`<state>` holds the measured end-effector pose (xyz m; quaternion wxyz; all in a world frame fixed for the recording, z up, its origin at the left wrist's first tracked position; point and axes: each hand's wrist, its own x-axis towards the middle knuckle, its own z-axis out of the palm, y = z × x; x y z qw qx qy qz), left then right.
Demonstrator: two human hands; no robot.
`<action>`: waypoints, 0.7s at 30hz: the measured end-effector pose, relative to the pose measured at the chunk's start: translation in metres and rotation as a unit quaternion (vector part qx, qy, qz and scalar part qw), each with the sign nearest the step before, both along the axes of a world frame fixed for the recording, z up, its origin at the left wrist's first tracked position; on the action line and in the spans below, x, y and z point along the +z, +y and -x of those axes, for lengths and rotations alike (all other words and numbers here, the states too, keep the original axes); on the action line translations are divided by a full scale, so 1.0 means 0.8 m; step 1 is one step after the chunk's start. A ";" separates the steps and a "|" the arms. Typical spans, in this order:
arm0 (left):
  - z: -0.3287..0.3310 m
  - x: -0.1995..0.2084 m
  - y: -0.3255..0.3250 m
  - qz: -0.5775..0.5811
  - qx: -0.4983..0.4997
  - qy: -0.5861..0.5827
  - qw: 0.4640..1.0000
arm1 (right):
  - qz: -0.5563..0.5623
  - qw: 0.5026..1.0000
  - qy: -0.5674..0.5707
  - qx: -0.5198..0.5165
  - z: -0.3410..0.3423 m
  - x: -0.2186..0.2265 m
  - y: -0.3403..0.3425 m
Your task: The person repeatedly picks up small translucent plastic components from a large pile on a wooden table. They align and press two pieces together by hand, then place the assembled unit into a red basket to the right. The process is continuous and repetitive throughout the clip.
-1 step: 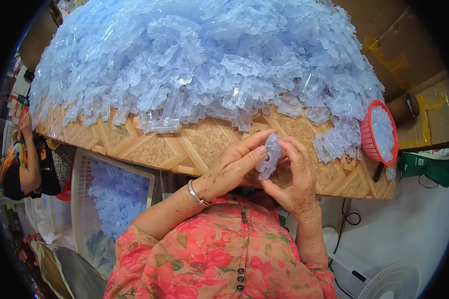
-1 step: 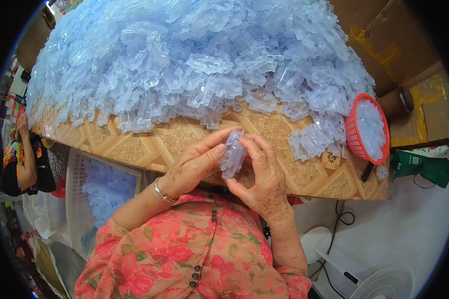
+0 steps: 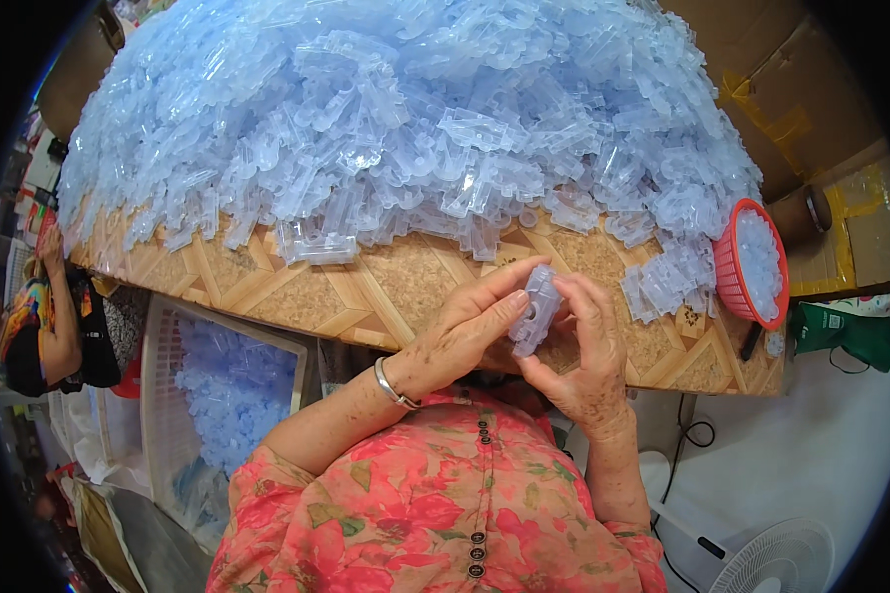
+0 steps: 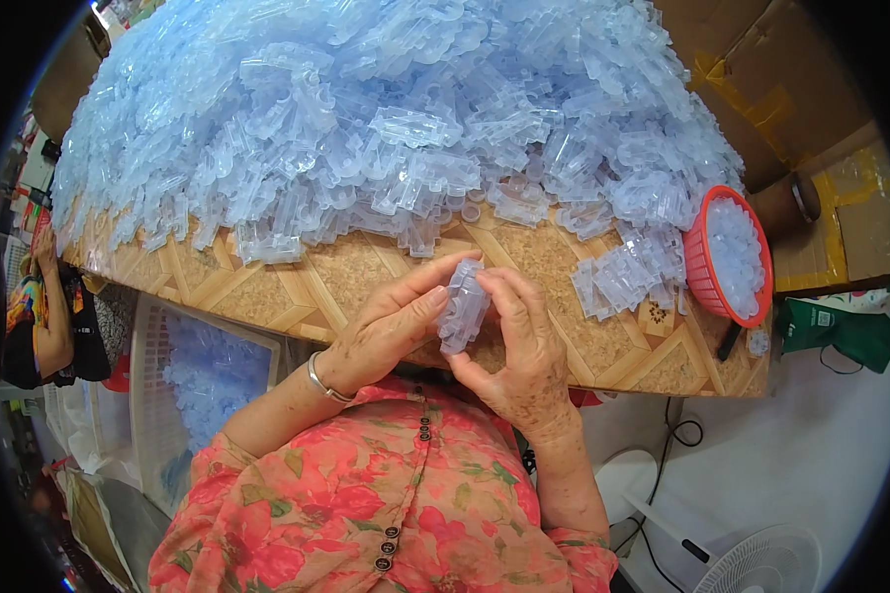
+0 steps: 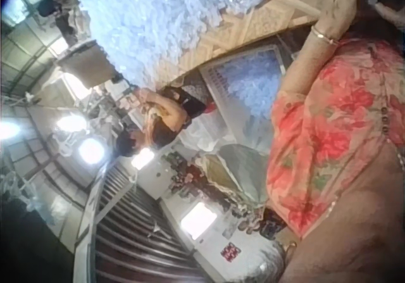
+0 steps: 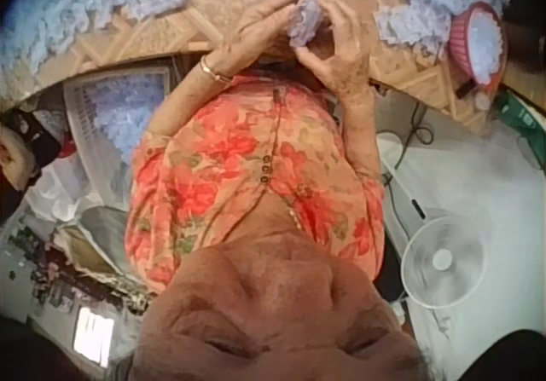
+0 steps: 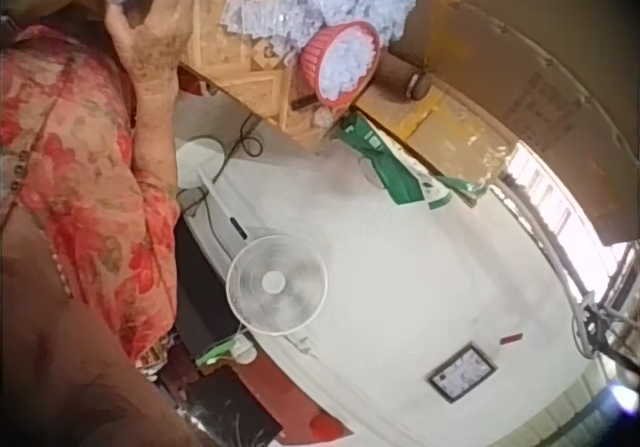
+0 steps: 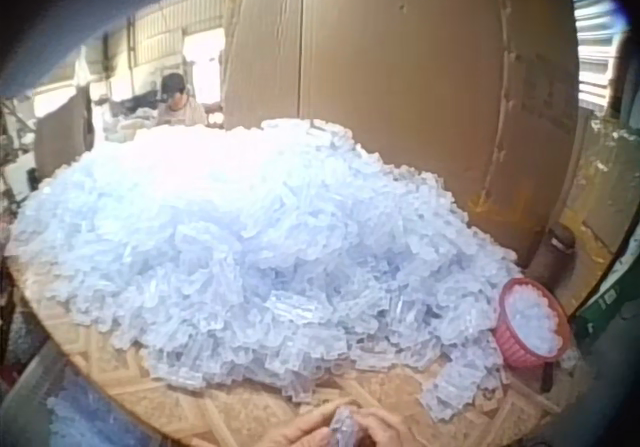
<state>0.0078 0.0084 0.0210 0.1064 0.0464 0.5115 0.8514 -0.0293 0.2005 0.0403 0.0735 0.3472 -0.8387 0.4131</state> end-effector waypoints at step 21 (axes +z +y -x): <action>-0.002 0.014 -0.001 0.069 -0.018 0.030 0.997 | -0.016 0.999 0.017 -0.025 -0.003 0.001 0.005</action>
